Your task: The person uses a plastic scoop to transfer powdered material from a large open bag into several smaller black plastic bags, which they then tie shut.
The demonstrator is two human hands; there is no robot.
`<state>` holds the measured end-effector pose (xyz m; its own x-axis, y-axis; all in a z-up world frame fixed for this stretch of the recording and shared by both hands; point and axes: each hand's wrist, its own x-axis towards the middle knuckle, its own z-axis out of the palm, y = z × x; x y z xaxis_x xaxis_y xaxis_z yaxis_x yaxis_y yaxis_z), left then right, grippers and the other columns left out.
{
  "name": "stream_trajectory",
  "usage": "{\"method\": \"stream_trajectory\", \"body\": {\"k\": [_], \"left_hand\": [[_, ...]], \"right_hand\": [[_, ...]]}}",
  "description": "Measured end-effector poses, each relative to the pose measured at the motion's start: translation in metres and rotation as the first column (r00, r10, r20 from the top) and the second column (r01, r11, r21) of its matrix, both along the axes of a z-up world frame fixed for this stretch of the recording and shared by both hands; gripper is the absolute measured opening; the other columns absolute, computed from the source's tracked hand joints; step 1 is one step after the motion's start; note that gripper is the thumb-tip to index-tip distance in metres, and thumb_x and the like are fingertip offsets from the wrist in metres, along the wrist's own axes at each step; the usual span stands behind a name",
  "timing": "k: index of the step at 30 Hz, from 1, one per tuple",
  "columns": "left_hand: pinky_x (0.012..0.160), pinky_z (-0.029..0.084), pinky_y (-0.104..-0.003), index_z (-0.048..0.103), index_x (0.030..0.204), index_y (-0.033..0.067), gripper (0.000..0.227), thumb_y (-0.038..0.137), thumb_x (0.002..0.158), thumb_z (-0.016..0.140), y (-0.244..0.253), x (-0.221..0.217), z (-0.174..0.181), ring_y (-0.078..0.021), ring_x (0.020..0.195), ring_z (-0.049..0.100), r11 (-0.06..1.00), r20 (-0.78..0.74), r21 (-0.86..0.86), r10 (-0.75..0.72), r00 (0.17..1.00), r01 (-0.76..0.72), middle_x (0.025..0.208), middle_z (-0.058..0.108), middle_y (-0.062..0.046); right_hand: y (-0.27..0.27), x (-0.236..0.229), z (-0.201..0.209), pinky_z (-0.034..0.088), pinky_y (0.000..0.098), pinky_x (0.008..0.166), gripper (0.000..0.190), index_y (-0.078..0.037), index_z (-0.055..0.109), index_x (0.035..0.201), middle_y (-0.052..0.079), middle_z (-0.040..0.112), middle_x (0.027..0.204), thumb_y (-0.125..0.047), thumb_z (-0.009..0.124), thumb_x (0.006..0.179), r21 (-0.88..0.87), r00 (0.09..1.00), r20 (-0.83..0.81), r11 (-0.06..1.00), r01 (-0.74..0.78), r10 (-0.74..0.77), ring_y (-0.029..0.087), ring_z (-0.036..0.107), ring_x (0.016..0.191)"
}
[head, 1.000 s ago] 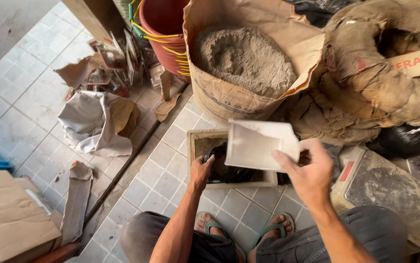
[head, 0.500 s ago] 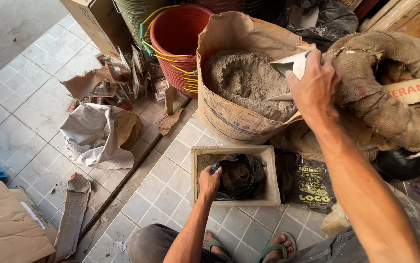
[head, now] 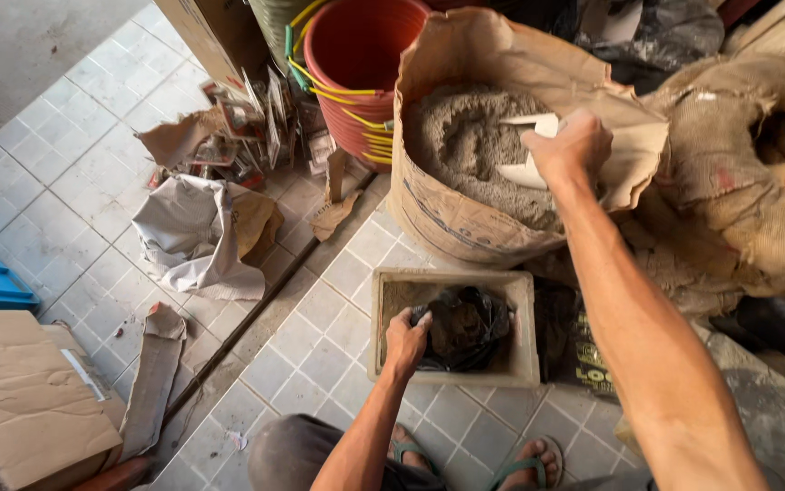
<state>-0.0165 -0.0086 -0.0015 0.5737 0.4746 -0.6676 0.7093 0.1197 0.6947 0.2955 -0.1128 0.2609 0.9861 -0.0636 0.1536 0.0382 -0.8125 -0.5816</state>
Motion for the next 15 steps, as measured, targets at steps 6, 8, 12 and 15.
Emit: {"method": "stream_trajectory", "body": {"k": [6, 8, 12, 15], "left_hand": [[0.089, 0.056, -0.053, 0.079, 0.104, 0.009, 0.035, 0.042, 0.092, 0.077, 0.003, 0.007, 0.003, -0.0461, 0.105, 0.074, 1.0, 0.033, 0.019, 0.01, 0.999, -0.011, 0.096, 0.077, -0.026], [0.087, 0.056, -0.053, 0.079, 0.103, 0.0085, 0.033, 0.04, 0.093, 0.077, 0.004, 0.005, 0.003, -0.0444, 0.102, 0.075, 0.999, 0.035, 0.02, 0.025, 0.999, -0.025, 0.095, 0.077, -0.025], [0.088, 0.057, -0.053, 0.079, 0.105, 0.0079, 0.034, 0.04, 0.093, 0.076, 0.008, 0.005, 0.006, -0.0457, 0.103, 0.075, 1.0, 0.031, 0.023, 0.02, 0.999, -0.02, 0.097, 0.078, -0.027], [0.088, 0.057, -0.054, 0.08, 0.106, 0.0082, 0.032, 0.038, 0.093, 0.077, 0.008, 0.007, 0.011, -0.0473, 0.106, 0.074, 0.999, 0.032, 0.033, 0.016, 0.999, -0.017, 0.099, 0.078, -0.027]], "right_hand": [[-0.017, 0.011, -0.001, 0.046, 0.038, 0.05, 0.04, -0.019, 0.055, 0.047, 0.006, 0.041, 0.043, -0.021, 0.088, 0.07, 0.137, 0.999, -0.035, 0.991, 0.008, -0.003, 0.019, 0.055, 0.048], [-0.021, 0.013, -0.007, 0.046, 0.0381, 0.049, 0.034, -0.02, 0.06, 0.051, 0.002, 0.052, 0.048, -0.021, 0.09, 0.068, 0.18, 0.995, -0.079, 0.981, 0.067, -0.053, 0.02, 0.058, 0.05], [-0.027, 0.019, -0.008, 0.041, 0.0321, 0.043, 0.027, -0.022, 0.066, 0.057, -0.001, 0.055, 0.05, -0.028, 0.091, 0.064, 0.199, 0.979, -0.126, 0.963, 0.182, -0.159, 0.018, 0.059, 0.047], [-0.038, 0.013, -0.002, 0.047, 0.0306, 0.046, 0.024, -0.013, 0.069, 0.066, 0.005, 0.059, 0.059, -0.025, 0.09, 0.064, 0.314, 0.975, -0.151, 0.927, 0.205, -0.165, 0.016, 0.063, 0.055]]}}
